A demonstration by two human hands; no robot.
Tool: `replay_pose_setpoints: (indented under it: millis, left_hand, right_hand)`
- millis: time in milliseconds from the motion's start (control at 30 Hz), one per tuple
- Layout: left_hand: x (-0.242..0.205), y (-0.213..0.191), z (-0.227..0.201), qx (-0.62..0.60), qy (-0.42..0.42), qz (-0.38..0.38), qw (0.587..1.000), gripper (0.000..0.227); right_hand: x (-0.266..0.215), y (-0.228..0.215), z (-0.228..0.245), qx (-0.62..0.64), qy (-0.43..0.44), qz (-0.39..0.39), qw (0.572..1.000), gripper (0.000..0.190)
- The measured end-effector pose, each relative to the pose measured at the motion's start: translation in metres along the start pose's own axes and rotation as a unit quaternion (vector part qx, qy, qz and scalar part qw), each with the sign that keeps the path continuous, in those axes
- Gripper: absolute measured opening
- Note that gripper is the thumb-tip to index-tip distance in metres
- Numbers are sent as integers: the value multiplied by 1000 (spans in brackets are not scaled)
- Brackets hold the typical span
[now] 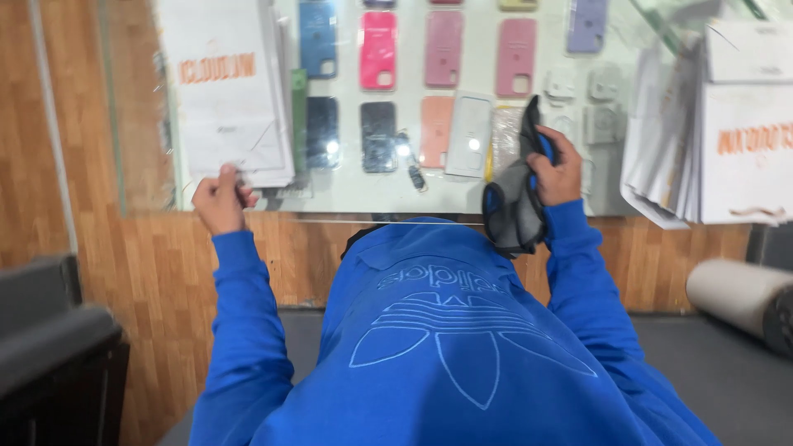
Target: Cleaning and scanning white paper bags at a service counter in a mobile repair shop.
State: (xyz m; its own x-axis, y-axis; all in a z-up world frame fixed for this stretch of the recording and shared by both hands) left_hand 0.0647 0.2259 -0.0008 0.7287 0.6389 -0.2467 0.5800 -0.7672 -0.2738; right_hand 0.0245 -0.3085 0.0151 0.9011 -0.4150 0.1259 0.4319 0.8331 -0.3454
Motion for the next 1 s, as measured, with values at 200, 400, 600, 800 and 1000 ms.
replay_pose_setpoints:
  millis: [200, 400, 600, 800, 1000]
  left_hand:
    - [-43, 64, -23, -35, 158, 43, 986, 30]
    - [-124, 182, -80, -28, 341, 272, 900, 20]
    - [-262, 274, -163, -147, 529, 414, 726, 7]
    - [-348, 362, -166, -186, 695, 473, 508, 8]
    - [-382, 454, -131, -1, 838, 412, 359, 59]
  right_hand:
    - [-1, 2, 9, 43, 10, 10, 999, 44]
    - [-5, 5, 14, 59, 31, 1, 998, 44]
    - [-5, 4, 17, 83, 29, 14, 996, 43]
    - [-6, -1, 12, 65, 56, -17, 996, 38]
    - [-7, -3, 7, 51, 80, 0, 995, 41]
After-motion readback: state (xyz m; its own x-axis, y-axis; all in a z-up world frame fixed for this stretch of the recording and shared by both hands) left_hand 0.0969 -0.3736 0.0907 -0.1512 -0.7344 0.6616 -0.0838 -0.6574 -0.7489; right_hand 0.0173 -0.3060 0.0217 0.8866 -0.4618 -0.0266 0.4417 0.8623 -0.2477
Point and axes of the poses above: each hand's wrist, its own x-axis towards the middle knuckle, its own y-axis out of the palm, z = x × y, the point moved 4 cm from there along x, towards the middle knuckle, and after that the axes turned 7 degrees about -z, right-handed, at the moved point
